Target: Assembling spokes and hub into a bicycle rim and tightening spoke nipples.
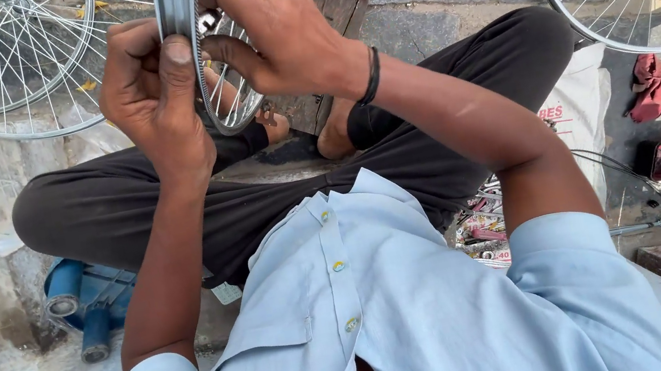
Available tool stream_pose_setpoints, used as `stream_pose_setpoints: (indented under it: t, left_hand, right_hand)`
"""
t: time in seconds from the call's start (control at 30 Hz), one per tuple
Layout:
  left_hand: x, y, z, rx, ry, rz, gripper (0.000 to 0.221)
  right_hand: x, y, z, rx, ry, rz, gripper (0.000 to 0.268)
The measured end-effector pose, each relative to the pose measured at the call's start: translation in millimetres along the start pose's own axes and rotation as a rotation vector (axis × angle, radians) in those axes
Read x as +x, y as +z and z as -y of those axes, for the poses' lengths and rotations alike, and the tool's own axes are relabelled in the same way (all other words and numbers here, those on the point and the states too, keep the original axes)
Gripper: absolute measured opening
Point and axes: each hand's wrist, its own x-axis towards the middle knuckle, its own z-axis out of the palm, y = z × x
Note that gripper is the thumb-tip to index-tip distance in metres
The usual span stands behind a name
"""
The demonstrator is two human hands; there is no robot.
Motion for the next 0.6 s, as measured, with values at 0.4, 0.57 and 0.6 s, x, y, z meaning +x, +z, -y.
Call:
stream_pose_setpoints:
  t: [0.4,0.57,0.6]
  left_hand:
    - [30.7,18.1,-40.0,0.155,0.172,0.036,0.028]
    - [53.3,15.7,-24.4,0.030,0.074,0.067,0.015]
    - [53.9,18.3,-18.6,0.020,0.020,0.046,0.015]
  right_hand:
    - [-10.1,-6.2,0.6,0.114,0.191,-0.268,0.015]
    - [-8.7,-4.6,1.8,0.094,0.146,-0.578,0.025]
    - [-8.1,-5.8,-0.3,0.106,0.202,-0.642,0.030]
